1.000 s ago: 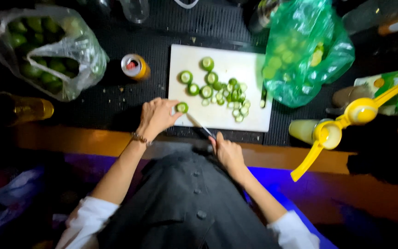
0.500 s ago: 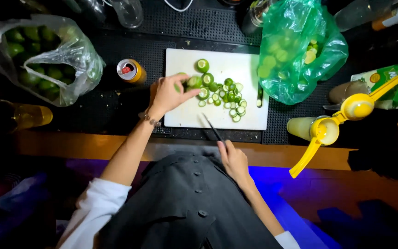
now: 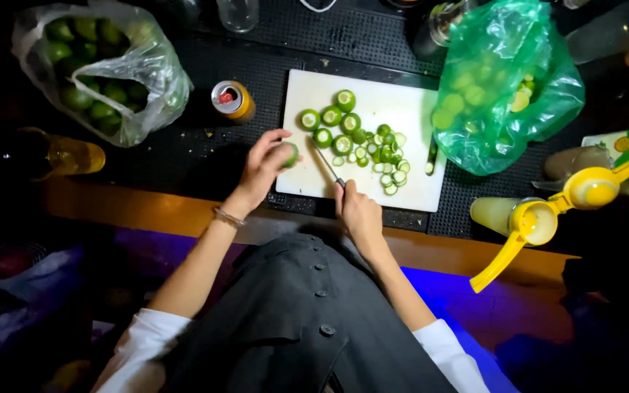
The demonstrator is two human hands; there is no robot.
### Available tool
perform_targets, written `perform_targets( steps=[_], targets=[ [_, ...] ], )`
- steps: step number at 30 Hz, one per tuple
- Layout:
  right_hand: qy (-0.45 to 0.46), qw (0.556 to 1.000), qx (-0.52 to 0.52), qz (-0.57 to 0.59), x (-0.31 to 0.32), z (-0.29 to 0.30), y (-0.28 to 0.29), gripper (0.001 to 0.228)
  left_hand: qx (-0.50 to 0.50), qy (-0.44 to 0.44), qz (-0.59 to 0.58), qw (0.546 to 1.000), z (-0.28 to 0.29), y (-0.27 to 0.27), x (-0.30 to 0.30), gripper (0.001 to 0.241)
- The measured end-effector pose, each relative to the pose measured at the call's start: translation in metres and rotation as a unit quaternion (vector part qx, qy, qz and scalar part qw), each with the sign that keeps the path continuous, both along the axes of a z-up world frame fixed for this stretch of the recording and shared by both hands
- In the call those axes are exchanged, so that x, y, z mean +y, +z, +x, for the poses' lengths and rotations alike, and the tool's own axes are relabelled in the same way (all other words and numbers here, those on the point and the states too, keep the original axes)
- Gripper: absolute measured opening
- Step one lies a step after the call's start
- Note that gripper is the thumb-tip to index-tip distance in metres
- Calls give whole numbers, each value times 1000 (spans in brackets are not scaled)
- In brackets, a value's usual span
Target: Slicing and squeezing limes at a bar counter using a citrus press and a knife.
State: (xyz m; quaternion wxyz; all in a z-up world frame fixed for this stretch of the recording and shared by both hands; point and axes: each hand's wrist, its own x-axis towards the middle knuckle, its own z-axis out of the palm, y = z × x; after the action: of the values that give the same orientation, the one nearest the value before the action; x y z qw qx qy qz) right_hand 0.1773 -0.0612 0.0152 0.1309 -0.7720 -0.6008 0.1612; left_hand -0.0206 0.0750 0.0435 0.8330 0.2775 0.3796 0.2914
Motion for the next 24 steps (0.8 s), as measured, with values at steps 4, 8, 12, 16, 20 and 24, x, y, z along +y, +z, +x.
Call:
perform_targets(
  steps=[4, 8, 12, 16, 20, 24],
  targets=[
    [-2, 998, 60, -19, -20, -7, -3, 34, 275, 30, 373, 886, 3, -14, -28, 48],
    [4, 996, 89, -23, -31, -7, -16, 34, 362, 55, 635, 680, 3, -26, -42, 36],
    [13, 994, 112, -4, -29, -17, 6, 32, 345, 61, 657, 667, 3, -19, -49, 36],
    [17, 994, 105, -13, -28, -19, 5, 33, 347, 74, 640, 681, 0, -30, -52, 29],
    [27, 996, 88, -7, -28, -21, 4, 33, 353, 72, 630, 688, -3, -39, -48, 28],
    [23, 996, 38, -72, -36, -17, 17, 36, 347, 68, 624, 697, -2, -37, -46, 27]
  ],
)
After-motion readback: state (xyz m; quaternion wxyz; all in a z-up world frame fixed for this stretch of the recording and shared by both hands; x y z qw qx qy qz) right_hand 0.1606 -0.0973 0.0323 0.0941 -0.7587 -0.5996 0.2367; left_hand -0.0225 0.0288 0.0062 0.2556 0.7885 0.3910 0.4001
